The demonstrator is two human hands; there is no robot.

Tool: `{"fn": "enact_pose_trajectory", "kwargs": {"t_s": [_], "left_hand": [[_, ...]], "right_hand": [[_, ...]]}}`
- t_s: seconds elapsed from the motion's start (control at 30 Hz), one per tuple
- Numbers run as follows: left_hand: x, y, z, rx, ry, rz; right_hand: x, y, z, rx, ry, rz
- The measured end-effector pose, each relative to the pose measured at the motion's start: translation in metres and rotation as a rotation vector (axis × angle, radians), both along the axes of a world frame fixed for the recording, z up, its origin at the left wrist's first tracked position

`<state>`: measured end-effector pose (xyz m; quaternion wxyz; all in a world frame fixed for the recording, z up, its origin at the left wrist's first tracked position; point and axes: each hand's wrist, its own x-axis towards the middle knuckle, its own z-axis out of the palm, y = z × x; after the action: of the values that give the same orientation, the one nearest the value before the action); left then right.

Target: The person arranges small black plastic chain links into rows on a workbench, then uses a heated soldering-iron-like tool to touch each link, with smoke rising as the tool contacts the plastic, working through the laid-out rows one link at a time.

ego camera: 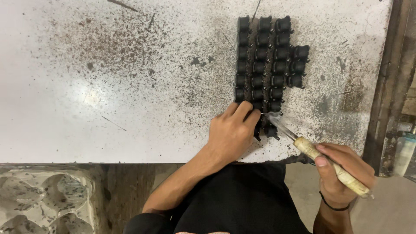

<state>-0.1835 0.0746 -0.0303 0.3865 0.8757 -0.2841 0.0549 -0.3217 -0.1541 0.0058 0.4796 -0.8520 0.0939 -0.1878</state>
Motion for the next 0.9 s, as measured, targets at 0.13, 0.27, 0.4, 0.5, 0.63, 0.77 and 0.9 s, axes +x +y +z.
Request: {"fn": "enact_pose_trajectory", "kwargs": {"t_s": [0.13, 0.27, 0.4, 0.5, 0.63, 0.77, 0.9], "left_hand": [[0.002, 0.000, -0.002, -0.018, 0.006, -0.059], [0.003, 0.000, -0.001, -0.004, 0.019, -0.093], [0.005, -0.002, 0.003, -0.020, 0.038, -0.089], [0.006, -0.004, 0.004, -0.007, 0.019, -0.093], [0.008, -0.007, 0.000, 0.019, 0.041, -0.118], [0.014, -0.010, 0.001, 0.025, 0.063, -0.127], [0.010, 0.001, 0.023, -0.186, 0.005, -0.038]], "right_hand": [[0.004, -0.001, 0.000, -0.100, 0.037, 0.032], [0.007, -0.005, 0.000, -0.127, 0.027, 0.057], [0.009, -0.004, 0.003, -0.137, 0.021, 0.066], [0.014, 0.000, 0.007, -0.161, 0.013, 0.076], [0.021, 0.008, 0.016, -0.183, 0.015, 0.107], [0.024, 0.013, 0.029, -0.258, 0.055, 0.148], [0.020, 0.004, 0.033, -0.204, 0.095, 0.139]]}}
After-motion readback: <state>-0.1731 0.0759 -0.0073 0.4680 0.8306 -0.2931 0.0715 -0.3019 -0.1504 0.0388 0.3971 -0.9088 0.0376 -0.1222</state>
